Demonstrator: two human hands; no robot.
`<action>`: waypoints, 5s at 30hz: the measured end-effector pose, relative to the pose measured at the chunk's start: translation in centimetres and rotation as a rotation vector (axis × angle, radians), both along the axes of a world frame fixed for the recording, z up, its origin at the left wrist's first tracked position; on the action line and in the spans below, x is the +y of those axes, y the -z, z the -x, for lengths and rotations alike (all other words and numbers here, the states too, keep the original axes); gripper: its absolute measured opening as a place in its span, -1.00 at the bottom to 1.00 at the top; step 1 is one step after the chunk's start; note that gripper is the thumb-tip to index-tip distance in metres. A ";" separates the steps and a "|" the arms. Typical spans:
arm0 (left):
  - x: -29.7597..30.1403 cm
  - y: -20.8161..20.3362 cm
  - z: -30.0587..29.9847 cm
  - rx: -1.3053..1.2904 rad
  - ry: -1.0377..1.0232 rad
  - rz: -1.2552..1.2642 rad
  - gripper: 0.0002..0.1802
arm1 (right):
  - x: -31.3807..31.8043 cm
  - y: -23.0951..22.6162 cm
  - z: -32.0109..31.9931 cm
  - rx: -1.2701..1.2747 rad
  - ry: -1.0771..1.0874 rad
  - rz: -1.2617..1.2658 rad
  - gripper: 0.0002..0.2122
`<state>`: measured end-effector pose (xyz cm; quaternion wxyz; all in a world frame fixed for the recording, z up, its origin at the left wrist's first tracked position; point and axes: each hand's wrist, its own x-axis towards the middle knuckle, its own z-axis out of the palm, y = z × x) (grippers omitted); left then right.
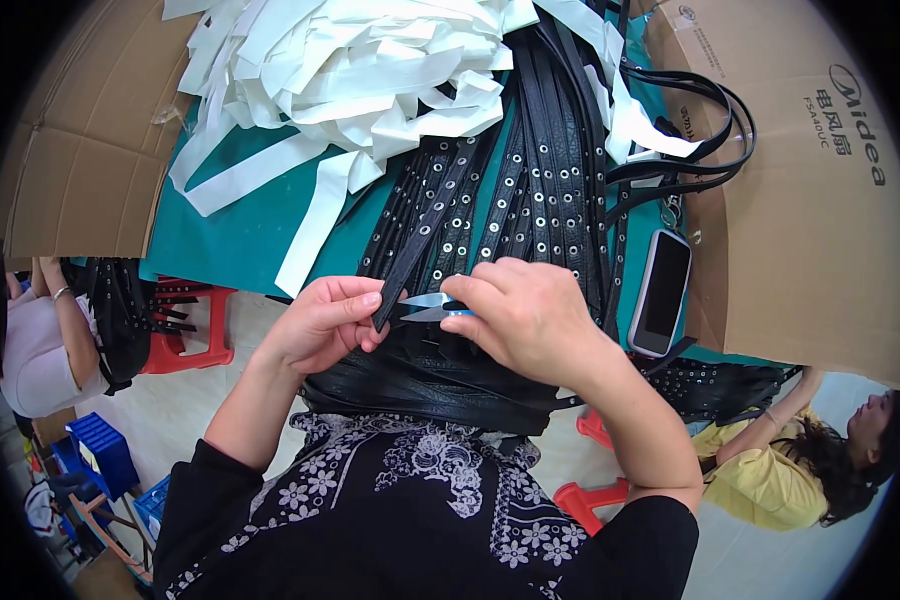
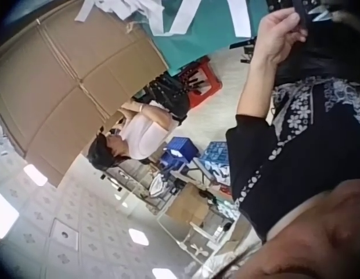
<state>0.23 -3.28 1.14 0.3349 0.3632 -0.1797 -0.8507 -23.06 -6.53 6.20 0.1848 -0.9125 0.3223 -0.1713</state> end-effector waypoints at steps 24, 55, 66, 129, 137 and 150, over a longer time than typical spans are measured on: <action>0.3 0.2 0.1 0.069 -0.012 0.013 -0.79 | 1.5 -0.7 -1.9 0.052 0.041 0.045 -0.81; 4.3 -0.5 1.8 -0.307 -0.128 0.558 -0.78 | 0.3 4.0 -5.0 -0.740 0.671 -0.936 -0.81; 3.2 -1.6 3.0 -0.313 -0.069 0.511 -0.81 | 5.8 1.9 0.1 -0.254 0.385 -0.048 -0.81; 3.5 0.2 1.4 0.509 -0.101 -0.077 -0.78 | 2.9 3.8 -4.7 -1.188 0.685 -1.319 -0.75; 3.9 0.0 1.8 -0.135 -0.019 0.256 -0.76 | 2.5 5.1 -4.6 -1.404 0.586 -1.710 -0.89; -2.7 0.5 4.1 -0.553 -0.055 0.520 -0.78 | 3.8 7.5 -2.6 -1.810 0.230 -2.009 -0.79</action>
